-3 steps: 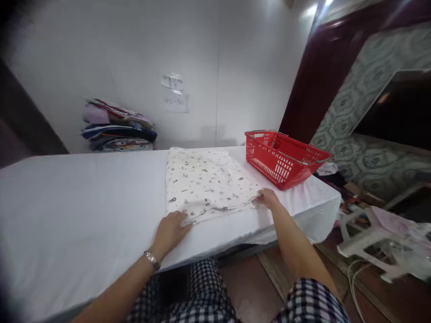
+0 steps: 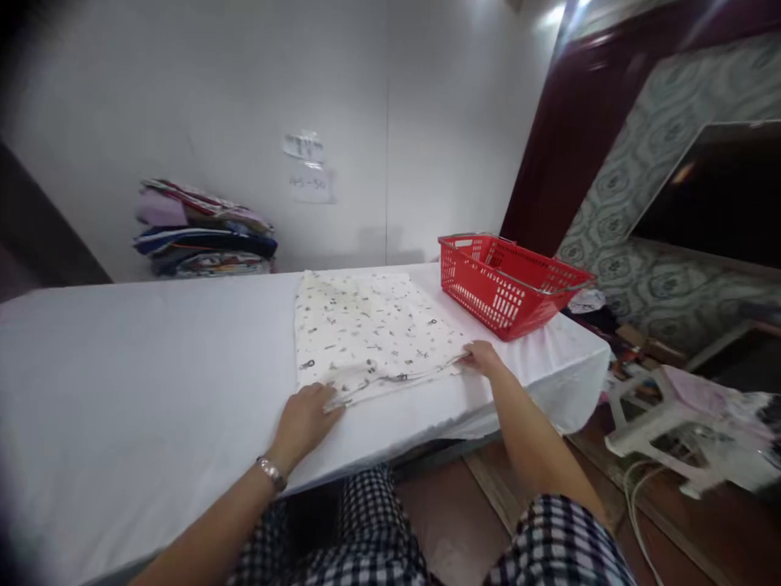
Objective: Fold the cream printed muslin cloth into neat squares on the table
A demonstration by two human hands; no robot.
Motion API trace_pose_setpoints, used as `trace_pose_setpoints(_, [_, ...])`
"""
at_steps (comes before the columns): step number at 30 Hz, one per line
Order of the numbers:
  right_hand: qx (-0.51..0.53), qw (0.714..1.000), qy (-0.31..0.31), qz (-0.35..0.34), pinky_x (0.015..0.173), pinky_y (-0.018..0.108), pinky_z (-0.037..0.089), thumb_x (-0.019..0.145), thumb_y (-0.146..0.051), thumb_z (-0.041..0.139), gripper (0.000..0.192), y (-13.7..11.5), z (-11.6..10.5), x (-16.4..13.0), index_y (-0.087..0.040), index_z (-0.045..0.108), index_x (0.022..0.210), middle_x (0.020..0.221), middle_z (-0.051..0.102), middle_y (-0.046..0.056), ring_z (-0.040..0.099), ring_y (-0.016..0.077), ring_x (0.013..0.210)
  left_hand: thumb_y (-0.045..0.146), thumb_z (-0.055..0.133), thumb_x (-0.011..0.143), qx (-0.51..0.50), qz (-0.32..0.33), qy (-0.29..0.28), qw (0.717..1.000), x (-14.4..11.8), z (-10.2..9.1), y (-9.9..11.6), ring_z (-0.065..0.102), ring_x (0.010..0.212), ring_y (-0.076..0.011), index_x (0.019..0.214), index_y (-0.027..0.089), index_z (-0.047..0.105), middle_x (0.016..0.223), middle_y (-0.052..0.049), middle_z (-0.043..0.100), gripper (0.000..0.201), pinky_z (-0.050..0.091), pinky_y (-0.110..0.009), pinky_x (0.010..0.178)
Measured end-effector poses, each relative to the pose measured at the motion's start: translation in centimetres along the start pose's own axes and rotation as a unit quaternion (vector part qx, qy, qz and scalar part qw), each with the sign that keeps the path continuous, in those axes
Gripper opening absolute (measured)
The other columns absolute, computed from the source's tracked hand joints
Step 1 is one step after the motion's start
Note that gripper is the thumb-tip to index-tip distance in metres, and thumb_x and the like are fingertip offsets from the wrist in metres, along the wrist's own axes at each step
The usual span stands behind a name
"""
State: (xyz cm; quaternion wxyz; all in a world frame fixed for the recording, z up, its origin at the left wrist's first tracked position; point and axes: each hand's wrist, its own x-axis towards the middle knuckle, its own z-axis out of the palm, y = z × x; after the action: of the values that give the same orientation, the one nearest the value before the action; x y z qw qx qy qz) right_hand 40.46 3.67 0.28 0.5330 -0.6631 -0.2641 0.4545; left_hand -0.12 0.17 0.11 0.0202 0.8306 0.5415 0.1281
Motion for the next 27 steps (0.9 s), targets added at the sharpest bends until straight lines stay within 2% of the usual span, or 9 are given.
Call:
trace_pose_setpoints(4, [-0.048, 0.999, 0.015, 0.005, 0.042, 0.021, 0.047, 0.075, -0.011, 0.060, 0.020, -1.9, 0.4, 0.0, -0.019, 0.047, 0.063, 0.042, 0.050, -0.005, 0.054, 0.0120, 0.037, 0.031, 0.054, 0.084, -0.015, 0.020, -0.002, 1.000, 0.1, 0.1, -0.7, 0.056, 0.097, -0.0249, 0.098, 0.020, 0.066, 0.100, -0.008, 0.063, 0.022, 0.042, -0.036, 0.083])
trace_pose_setpoints(8, [-0.061, 0.997, -0.002, -0.041, 0.047, 0.015, 0.045, 0.085, -0.021, 0.055, 0.011, -5.0, 0.7, 0.1, -0.018, 0.053, 0.074, 0.054, 0.059, -0.003, 0.061, 0.0095, 0.050, 0.029, 0.050, 0.085, -0.051, 0.031, -0.005, 0.998, 0.1, 0.1, -1.9, 0.057, 0.092, -0.0221, 0.097, 0.020, 0.067, 0.097, -0.006, 0.064, 0.022, 0.043, -0.033, 0.081])
trace_pose_setpoints(10, [-0.086, 0.995, -0.005, -0.051, 0.048, 0.014, 0.043, 0.087, -0.024, 0.052, 0.011, -5.6, 0.5, 0.0, -0.018, 0.054, 0.078, 0.057, 0.061, -0.003, 0.061, 0.0082, 0.052, 0.029, 0.048, 0.086, -0.053, 0.028, -0.005, 0.998, -0.1, 0.0, -2.5, 0.058, 0.088, -0.0215, 0.092, 0.019, 0.067, 0.092, -0.006, 0.064, 0.023, 0.043, -0.033, 0.079])
trace_pose_setpoints(16, [-0.242, 0.970, 0.010, 0.036, 0.037, 0.018, 0.032, 0.081, -0.014, 0.056, 0.019, -2.6, -0.3, -0.9, -0.015, 0.053, 0.062, 0.041, 0.054, 0.000, 0.050, 0.0102, 0.037, 0.035, 0.037, 0.091, -0.037, 0.031, 0.024, 0.999, -1.2, -0.8, -3.6, 0.057, 0.080, -0.0208, 0.080, 0.018, 0.064, 0.081, -0.006, 0.064, 0.033, 0.042, -0.033, 0.073])
trace_pose_setpoints(21, [-0.346, 0.936, 0.008, 0.060, 0.041, 0.019, 0.036, 0.083, -0.016, 0.052, 0.026, -1.4, -0.3, -1.1, -0.015, 0.053, 0.058, 0.043, 0.054, 0.000, 0.049, 0.0098, 0.038, 0.035, 0.034, 0.091, -0.034, 0.015, 0.021, 0.999, -1.4, -0.9, -3.6, 0.056, 0.080, -0.0205, 0.078, 0.018, 0.060, 0.081, -0.006, 0.063, 0.034, 0.041, -0.032, 0.072])
trace_pose_setpoints(27, [-0.489, 0.870, 0.003, 0.058, 0.046, 0.022, 0.040, 0.081, -0.022, 0.055, 0.028, -1.3, -0.6, -0.3, -0.013, 0.058, 0.055, 0.040, 0.053, 0.003, 0.052, 0.0135, 0.041, 0.037, 0.031, 0.091, -0.020, -0.022, 0.042, 0.999, -1.6, -0.4, -3.7, 0.056, 0.079, -0.0213, 0.074, 0.019, 0.055, 0.080, -0.006, 0.061, 0.035, 0.042, -0.032, 0.071])
